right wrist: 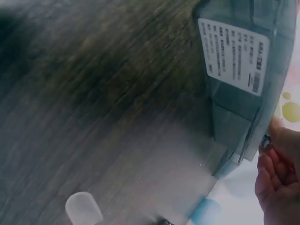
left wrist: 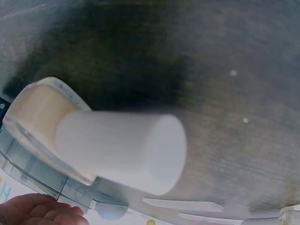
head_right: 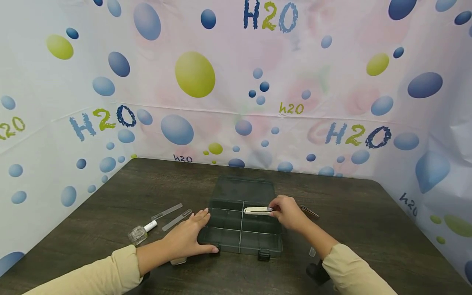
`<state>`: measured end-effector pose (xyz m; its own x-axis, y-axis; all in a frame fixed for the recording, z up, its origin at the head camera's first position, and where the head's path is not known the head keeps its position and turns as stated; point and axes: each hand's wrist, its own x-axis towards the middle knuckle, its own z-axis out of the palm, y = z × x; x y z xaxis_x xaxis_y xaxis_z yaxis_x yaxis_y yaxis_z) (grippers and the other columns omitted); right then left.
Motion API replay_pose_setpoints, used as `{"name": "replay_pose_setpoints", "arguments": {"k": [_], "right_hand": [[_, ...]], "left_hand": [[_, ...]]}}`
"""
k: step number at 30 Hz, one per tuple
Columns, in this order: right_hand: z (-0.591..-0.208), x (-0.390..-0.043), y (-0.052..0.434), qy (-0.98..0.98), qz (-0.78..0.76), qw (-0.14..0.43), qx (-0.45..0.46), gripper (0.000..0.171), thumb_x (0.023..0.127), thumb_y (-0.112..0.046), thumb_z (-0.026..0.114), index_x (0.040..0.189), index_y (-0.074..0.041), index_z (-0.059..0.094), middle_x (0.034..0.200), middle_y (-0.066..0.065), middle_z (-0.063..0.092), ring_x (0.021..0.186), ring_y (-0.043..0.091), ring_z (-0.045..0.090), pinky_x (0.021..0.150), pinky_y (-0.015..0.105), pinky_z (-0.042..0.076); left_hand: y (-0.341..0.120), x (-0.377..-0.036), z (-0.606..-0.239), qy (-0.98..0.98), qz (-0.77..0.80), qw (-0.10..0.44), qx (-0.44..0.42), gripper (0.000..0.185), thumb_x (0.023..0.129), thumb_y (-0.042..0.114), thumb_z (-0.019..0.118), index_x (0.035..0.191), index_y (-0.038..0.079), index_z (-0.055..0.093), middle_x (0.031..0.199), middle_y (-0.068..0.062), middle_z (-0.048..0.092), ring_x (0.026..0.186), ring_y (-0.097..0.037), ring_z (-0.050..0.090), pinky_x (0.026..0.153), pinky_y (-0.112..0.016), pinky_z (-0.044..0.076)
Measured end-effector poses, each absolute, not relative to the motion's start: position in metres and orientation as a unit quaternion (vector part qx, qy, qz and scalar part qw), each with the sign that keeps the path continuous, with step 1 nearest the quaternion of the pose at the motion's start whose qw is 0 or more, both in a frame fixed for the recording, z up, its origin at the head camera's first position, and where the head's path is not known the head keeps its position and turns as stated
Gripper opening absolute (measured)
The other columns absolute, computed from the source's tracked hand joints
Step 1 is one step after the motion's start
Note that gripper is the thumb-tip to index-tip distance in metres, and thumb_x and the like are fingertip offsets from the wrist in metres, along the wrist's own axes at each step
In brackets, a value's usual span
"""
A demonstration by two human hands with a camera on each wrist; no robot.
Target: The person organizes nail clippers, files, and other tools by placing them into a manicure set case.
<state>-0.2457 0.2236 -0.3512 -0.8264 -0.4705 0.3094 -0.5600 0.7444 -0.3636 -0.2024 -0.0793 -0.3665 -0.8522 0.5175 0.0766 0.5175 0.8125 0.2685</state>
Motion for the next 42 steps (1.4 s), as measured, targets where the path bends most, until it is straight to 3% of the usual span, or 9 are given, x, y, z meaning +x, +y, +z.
{"name": "replay_pose_setpoints", "arguments": {"k": [8, 18, 25, 34, 42], "right_hand": [[-0.358, -0.248, 0.217, -0.944, 0.163, 0.102, 0.269, 0.010, 0.076, -0.005, 0.072, 0.085, -0.003, 0.071, 0.078, 0.001, 0.063, 0.071, 0.013, 0.051, 0.062, 0.028, 0.046], [-0.358, -0.246, 0.204, -0.970, 0.058, 0.104, 0.213, 0.010, 0.073, -0.007, 0.075, 0.083, -0.006, 0.073, 0.079, 0.005, 0.068, 0.072, 0.017, 0.055, 0.055, 0.026, 0.049], [-0.359, -0.245, 0.204, -0.971, 0.075, 0.100, 0.203, 0.006, 0.074, -0.006, 0.074, 0.080, -0.008, 0.073, 0.079, 0.003, 0.067, 0.072, 0.017, 0.058, 0.056, 0.028, 0.050], [-0.351, -0.241, 0.228, -0.937, 0.200, 0.194, 0.209, 0.012, 0.077, -0.003, 0.071, 0.089, 0.000, 0.071, 0.083, 0.009, 0.067, 0.071, 0.017, 0.057, 0.060, 0.027, 0.049], [-0.356, -0.238, 0.263, -0.927, 0.234, 0.240, 0.168, 0.029, 0.077, -0.001, 0.071, 0.105, 0.007, 0.065, 0.097, 0.023, 0.066, 0.083, 0.034, 0.062, 0.070, 0.043, 0.053]], "left_hand": [[-0.080, -0.203, -0.366, 0.951, 0.141, -0.002, 0.276, 0.091, 0.074, 0.057, 0.069, 0.134, -0.008, 0.044, 0.144, -0.025, 0.035, 0.134, -0.037, 0.036, 0.106, -0.047, 0.037], [-0.080, -0.204, -0.364, 0.951, 0.139, -0.003, 0.275, 0.091, 0.074, 0.057, 0.069, 0.133, -0.007, 0.045, 0.144, -0.025, 0.036, 0.134, -0.037, 0.036, 0.105, -0.048, 0.037], [-0.079, -0.203, -0.366, 0.953, 0.138, 0.002, 0.271, 0.092, 0.073, 0.058, 0.069, 0.134, -0.007, 0.044, 0.145, -0.024, 0.035, 0.134, -0.037, 0.036, 0.105, -0.048, 0.037], [-0.078, -0.204, -0.367, 0.951, 0.142, 0.004, 0.274, 0.092, 0.074, 0.058, 0.069, 0.135, -0.006, 0.043, 0.145, -0.024, 0.034, 0.134, -0.037, 0.036, 0.104, -0.049, 0.038], [-0.079, -0.203, -0.367, 0.950, 0.148, 0.001, 0.276, 0.092, 0.074, 0.057, 0.069, 0.135, -0.007, 0.043, 0.145, -0.026, 0.034, 0.134, -0.038, 0.035, 0.105, -0.049, 0.037]]}}
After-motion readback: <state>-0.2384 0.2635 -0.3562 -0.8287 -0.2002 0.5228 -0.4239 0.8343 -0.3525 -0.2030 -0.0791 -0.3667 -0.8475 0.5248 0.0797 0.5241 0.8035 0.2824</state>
